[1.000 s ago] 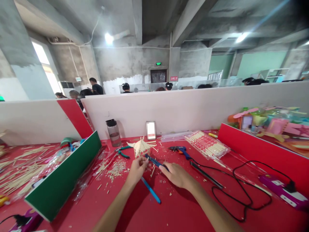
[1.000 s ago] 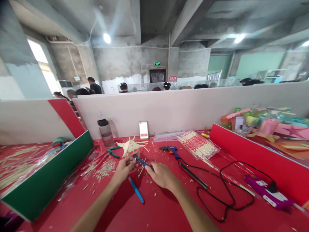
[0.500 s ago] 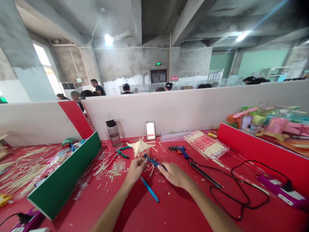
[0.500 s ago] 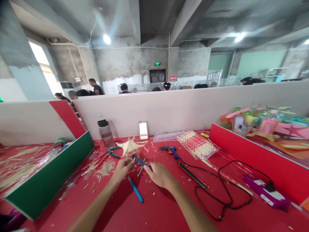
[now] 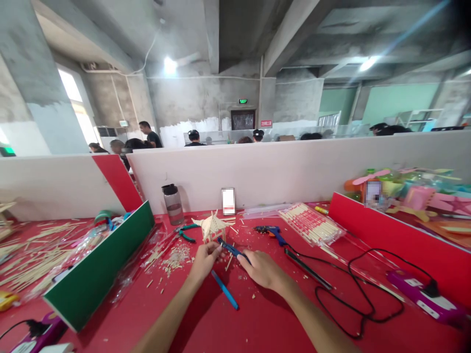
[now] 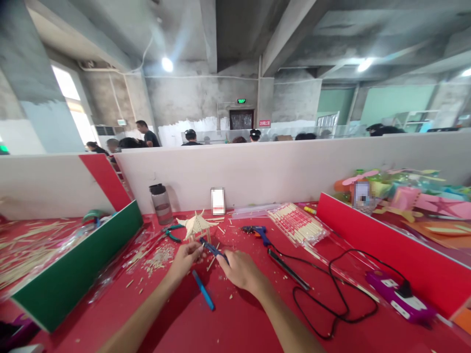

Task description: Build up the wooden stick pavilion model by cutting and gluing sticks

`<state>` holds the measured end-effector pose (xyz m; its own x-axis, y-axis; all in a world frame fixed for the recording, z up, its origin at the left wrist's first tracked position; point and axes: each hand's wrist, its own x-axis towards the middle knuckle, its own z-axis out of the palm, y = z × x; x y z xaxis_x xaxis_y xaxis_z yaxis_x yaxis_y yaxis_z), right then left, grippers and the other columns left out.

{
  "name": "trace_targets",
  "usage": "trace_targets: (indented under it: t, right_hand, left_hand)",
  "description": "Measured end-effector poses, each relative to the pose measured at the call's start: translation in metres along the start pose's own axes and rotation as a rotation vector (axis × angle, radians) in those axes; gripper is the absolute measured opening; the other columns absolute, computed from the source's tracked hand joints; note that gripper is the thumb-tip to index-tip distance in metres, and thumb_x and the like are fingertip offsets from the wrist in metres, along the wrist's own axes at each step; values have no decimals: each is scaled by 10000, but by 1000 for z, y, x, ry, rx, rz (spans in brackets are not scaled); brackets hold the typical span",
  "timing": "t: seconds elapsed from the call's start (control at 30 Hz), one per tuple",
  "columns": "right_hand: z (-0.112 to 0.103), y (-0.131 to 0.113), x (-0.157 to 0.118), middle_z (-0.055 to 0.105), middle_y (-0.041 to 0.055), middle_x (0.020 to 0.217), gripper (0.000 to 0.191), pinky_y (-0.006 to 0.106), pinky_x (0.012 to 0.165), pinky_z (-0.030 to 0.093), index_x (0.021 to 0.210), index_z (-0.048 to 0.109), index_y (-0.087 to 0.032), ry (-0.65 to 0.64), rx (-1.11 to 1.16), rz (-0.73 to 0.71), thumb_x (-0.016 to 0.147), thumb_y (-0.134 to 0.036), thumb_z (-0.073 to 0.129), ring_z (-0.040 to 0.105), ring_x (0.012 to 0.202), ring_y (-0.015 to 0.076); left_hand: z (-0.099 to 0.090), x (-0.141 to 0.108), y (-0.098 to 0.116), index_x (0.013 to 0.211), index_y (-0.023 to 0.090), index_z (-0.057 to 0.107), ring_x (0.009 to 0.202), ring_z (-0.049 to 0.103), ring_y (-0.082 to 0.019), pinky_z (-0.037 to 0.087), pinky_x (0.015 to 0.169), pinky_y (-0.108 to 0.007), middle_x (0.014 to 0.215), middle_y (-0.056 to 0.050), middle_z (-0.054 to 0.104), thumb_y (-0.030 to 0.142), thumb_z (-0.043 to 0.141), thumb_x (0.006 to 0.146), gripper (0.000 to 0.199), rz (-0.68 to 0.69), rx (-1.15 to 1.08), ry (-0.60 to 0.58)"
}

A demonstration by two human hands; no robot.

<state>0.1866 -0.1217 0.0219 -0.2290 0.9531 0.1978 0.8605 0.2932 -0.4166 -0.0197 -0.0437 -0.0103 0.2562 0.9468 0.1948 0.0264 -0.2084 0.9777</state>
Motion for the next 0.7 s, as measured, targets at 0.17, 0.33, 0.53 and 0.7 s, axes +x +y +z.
trace_targets:
  t: [0.17,0.33,0.53,0.7]
  right_hand:
    - [-1,-1,0,738,73,850,452,294,625,335,913,629,-214,5,-26,-22,1032,-472,277,687,801,240]
    - [1,-1,1,737,70,838,464,295,624,328,900,640,-215,10,-24,-23,1036,-460,270,680,779,229]
    - [1,-3,2,734,64,812,475,299,619,315,855,635,-210,25,-6,-43,1041,-440,264,681,774,226]
    - [-1,0,2,742,63,849,468,290,626,324,881,644,-210,-4,26,-33,1042,-438,268,684,794,222]
  left_hand:
    - [1,1,-3,671,135,645,496,581,-128,451,523,-243,585,-45,697,594,787,635,482,-32,-47,21]
    - [2,-1,0,671,133,646,490,578,-121,447,520,-236,584,-45,698,580,798,616,475,-71,-80,31]
    - [2,-3,8,665,124,650,480,564,-104,420,503,-217,601,-45,698,556,813,604,466,-111,-118,25]
    - [2,-2,5,700,128,658,493,582,-112,428,513,-219,620,-46,708,547,801,624,450,-121,-137,17]
